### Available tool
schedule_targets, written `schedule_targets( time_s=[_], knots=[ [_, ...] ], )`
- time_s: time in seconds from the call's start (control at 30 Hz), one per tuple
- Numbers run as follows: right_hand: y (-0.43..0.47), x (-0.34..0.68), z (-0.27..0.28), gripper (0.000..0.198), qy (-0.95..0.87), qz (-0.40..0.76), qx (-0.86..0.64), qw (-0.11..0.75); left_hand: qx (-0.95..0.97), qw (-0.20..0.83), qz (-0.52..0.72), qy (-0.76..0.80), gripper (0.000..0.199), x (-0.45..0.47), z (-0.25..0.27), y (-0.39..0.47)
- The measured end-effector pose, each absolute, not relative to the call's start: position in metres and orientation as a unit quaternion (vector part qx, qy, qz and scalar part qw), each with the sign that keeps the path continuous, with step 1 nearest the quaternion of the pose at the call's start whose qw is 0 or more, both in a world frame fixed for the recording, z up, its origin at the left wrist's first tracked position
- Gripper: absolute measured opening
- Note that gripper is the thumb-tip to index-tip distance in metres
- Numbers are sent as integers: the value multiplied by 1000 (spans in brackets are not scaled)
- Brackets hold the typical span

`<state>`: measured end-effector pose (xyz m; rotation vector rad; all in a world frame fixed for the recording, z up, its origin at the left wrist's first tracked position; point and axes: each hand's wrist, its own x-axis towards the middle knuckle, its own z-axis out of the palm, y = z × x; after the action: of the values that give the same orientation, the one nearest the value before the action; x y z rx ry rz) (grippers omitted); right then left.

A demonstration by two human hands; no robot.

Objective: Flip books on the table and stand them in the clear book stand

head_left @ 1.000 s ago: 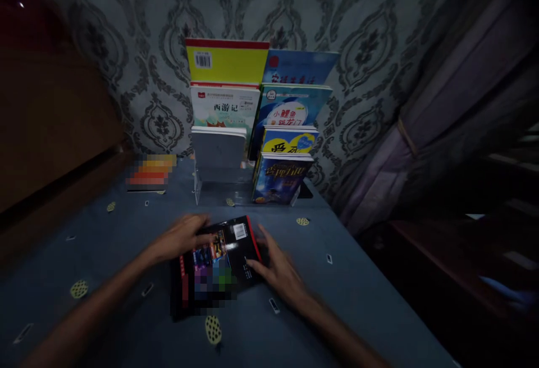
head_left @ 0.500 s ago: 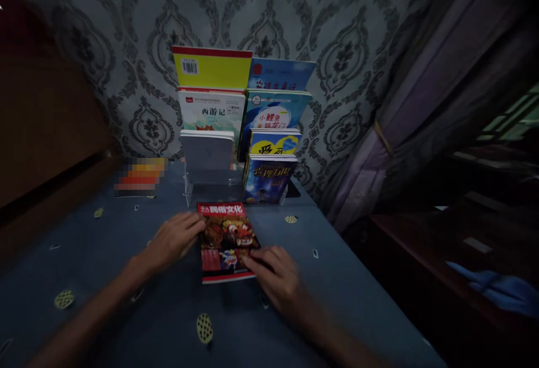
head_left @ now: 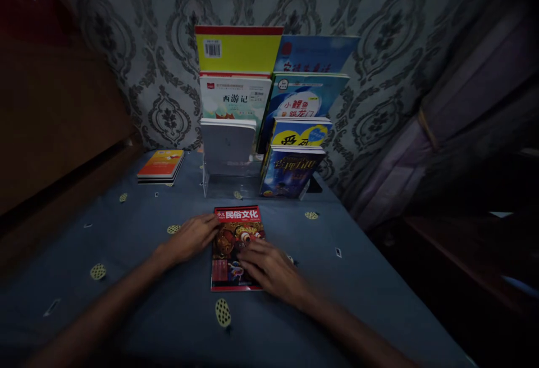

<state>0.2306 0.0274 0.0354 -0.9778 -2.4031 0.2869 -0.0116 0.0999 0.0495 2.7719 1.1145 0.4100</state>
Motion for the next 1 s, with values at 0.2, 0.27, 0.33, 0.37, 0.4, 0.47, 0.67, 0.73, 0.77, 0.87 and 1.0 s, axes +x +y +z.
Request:
schedule_targets(
  time_s=[0.2, 0.27, 0.33, 0.37, 0.4, 0.47, 0.67, 0.73, 0.77, 0.87, 1.0],
  knots=[
    [85, 192, 27, 45, -865, 110, -401, 279, 894, 14, 186, 408, 25, -4, 19, 101],
    [102, 181, 20, 50, -874, 114, -397, 258, 891, -9, 195, 410, 27, -4, 11, 99],
    [113, 173, 15, 52, -883, 120, -387, 239, 889, -15, 196, 413, 26, -5, 9, 97],
    [116, 171, 14, 53, -886, 122, -382, 234, 889, -13, 195, 413, 26, -5, 10, 97],
    [118, 171, 13, 54, -887, 122, -378, 234, 890, -11, 193, 414, 26, -5, 11, 97],
    [120, 172, 13, 55, -888, 116, -375, 240, 890, -10, 188, 416, 28, -4, 14, 96],
    [124, 184, 14, 56, -880, 96, -403, 234, 884, -30, 181, 430, 31, -1, 18, 96],
    [127, 189, 11, 54, -876, 88, -416, 230, 884, -35, 181, 430, 28, -1, 17, 96],
    [128, 193, 9, 53, -873, 83, -421, 230, 884, -37, 183, 429, 28, -2, 17, 96],
    [132, 207, 4, 51, -866, 78, -435, 234, 886, -43, 188, 422, 30, -3, 15, 97],
    [134, 235, -3, 52, -852, 92, -461, 230, 887, -37, 178, 425, 33, -5, 13, 98]
  ],
)
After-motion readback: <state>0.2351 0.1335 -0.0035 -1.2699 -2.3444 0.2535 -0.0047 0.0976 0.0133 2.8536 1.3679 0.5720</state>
